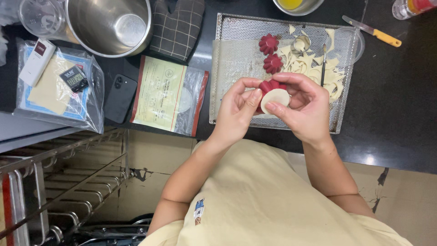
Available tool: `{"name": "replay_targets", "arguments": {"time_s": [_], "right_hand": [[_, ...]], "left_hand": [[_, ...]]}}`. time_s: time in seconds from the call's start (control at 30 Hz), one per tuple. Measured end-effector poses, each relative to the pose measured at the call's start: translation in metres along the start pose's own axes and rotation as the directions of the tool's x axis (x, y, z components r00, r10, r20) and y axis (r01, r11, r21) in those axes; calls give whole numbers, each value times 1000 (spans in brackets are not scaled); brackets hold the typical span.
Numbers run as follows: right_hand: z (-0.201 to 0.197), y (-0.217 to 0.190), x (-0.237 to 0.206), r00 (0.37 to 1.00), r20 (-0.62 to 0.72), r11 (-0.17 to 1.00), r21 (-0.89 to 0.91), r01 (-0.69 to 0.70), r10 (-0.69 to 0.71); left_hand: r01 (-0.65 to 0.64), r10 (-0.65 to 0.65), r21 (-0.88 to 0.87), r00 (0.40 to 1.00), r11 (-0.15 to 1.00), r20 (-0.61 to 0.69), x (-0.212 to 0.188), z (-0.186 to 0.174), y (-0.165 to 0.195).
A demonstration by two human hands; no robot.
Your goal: The person assembles small pastries by placing circular dough pieces into red flower-shaped molds, brushing them with a liquid, and pressing them into shape. The person handles dough, molds, and a brush, arranging the finished pieces on a perforated tray.
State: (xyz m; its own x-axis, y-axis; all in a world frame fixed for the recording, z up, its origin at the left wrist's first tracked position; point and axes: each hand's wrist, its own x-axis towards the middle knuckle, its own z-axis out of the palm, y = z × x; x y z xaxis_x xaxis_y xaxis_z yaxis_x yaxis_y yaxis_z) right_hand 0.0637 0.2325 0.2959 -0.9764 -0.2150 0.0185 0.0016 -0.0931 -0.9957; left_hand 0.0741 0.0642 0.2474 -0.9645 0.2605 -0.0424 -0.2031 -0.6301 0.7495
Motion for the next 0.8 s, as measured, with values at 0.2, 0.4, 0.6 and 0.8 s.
{"name": "replay_targets", "arguments": {"time_s": [0.2, 0.4, 0.6, 0.8], "right_hand": [[0, -1, -5, 1000, 14, 1000, -10, 2, -2], [-3, 1, -5, 1000, 17, 1000, 6, 10, -10], [-1, -4, -8, 1000, 20, 999, -39, -13, 13], [0, -5, -8, 999, 38, 1000, -23, -3, 4]], "left_hand": [[44, -44, 5, 999, 999, -7, -4, 2, 4], [14, -14, 4, 1000, 1000, 16, -5, 2, 4], [29, -30, -23, 1000, 999, -8, -7, 4, 4], [43, -43, 5, 999, 999, -26, -9, 5, 4]]}}
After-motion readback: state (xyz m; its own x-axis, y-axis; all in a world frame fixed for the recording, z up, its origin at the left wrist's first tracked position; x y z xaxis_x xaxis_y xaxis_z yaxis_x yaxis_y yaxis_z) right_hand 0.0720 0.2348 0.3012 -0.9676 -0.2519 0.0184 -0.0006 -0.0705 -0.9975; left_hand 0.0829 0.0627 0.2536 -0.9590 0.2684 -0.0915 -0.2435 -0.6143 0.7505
